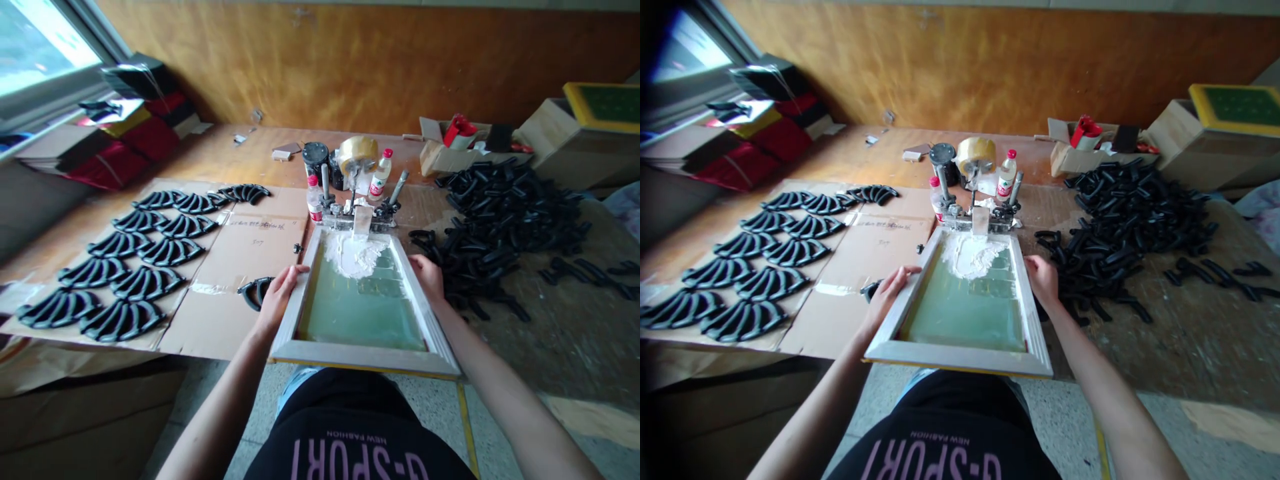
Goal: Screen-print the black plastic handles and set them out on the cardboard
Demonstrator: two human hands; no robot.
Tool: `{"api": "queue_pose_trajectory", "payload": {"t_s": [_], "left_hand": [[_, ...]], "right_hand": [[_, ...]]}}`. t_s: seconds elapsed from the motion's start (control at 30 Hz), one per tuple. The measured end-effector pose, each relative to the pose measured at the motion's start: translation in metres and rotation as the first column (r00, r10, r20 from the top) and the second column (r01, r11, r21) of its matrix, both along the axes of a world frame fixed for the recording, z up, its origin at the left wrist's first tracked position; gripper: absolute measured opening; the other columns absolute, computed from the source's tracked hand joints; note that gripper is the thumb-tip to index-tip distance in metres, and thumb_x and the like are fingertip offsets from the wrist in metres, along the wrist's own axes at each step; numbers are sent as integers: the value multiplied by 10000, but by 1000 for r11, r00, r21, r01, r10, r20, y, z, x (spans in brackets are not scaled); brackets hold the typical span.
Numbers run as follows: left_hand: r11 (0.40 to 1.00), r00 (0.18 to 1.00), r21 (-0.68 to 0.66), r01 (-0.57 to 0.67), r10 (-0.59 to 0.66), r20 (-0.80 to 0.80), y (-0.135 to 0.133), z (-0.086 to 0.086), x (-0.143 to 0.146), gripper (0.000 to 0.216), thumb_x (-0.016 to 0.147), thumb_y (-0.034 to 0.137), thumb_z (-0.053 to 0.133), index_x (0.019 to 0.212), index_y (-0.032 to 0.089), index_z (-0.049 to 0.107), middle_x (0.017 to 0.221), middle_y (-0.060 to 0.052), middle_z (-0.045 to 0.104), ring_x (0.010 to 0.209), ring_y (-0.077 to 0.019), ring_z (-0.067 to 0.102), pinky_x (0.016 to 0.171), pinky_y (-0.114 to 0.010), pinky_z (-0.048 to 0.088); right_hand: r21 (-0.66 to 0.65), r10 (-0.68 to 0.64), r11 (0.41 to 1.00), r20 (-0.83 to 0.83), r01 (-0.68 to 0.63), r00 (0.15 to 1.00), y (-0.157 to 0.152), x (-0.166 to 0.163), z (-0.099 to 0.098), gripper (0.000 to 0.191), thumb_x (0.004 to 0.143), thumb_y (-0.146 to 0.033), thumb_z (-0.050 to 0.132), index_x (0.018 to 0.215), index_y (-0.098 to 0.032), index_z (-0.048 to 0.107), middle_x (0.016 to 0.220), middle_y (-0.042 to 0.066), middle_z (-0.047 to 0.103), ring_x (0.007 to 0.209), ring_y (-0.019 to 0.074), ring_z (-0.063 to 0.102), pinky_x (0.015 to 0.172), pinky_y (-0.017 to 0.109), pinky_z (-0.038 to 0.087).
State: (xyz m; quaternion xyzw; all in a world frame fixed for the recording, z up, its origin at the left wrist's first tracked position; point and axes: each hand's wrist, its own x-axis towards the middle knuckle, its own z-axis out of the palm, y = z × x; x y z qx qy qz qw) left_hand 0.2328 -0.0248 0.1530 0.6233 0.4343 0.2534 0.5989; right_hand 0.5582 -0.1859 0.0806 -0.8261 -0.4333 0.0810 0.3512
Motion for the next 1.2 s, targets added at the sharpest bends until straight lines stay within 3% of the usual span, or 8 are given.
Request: {"api": "queue_pose_trajectory", "payload": {"t_s": [0.17,0.27,0.37,0.5,0.73,0.9,1.03,1.2], "left_hand": [[986,998,-164,41,-49,-47,-11,-54,-6,703,770,567,629,1367,209,525,827,-20,674,674,-149,598,602,-247,467],[990,997,-140,22,-32,-67,-11,-78,-3,768,757,534,646,1432,223,451,797,-7,661,675,-153,608,615,-257,478],[993,996,-116,7,-18,-91,-9,-88,-2,723,769,513,640,1415,234,476,818,-16,666,734,-171,629,648,-270,492],[991,992,-134,18,-34,-123,-7,-95,-3,722,791,532,613,1424,220,463,868,-36,673,803,-191,641,684,-281,496],[991,992,-132,13,-29,-123,-7,-99,-4,732,795,543,607,1428,207,456,883,-45,682,779,-182,637,682,-278,488],[987,998,-158,23,-32,-57,-8,-90,-4,745,786,538,623,1423,191,458,845,-42,679,756,-184,645,665,-276,492],[984,999,-175,22,-30,-43,-10,-82,-4,755,778,542,634,1429,207,450,851,-43,692,728,-184,650,631,-270,492],[984,999,-178,4,-12,-47,-9,-52,-5,755,762,535,659,1425,230,462,874,-43,707,689,-171,634,593,-251,480]], "right_hand": [[216,49,971,235,-102,971,56,1,34,650,821,-216,618,1438,-211,415,1419,116,490,1245,261,495,1016,423,440],[93,210,959,394,-266,895,100,-20,44,624,793,-173,662,1387,-202,473,1357,119,528,1239,282,471,1036,438,401],[-129,343,939,398,-318,851,127,-37,39,315,810,-165,648,1125,-166,636,1055,117,658,1023,272,558,911,394,446],[-295,485,869,356,-397,798,111,-56,29,77,850,-153,578,868,-159,652,887,107,658,902,247,550,820,349,430],[-334,811,584,266,-740,521,64,-64,50,144,804,-92,564,792,-207,649,814,27,646,850,191,550,682,275,383],[-239,656,751,367,-615,659,67,-67,36,197,846,-84,520,894,-188,680,919,58,671,931,214,552,760,293,411],[-194,693,709,372,-678,618,55,-74,26,245,869,-83,506,1009,-184,680,965,69,671,967,217,553,816,306,433],[-120,534,843,306,-525,788,92,-60,51,342,861,-255,655,1202,-252,632,1002,41,668,944,209,591,819,302,450]]}}
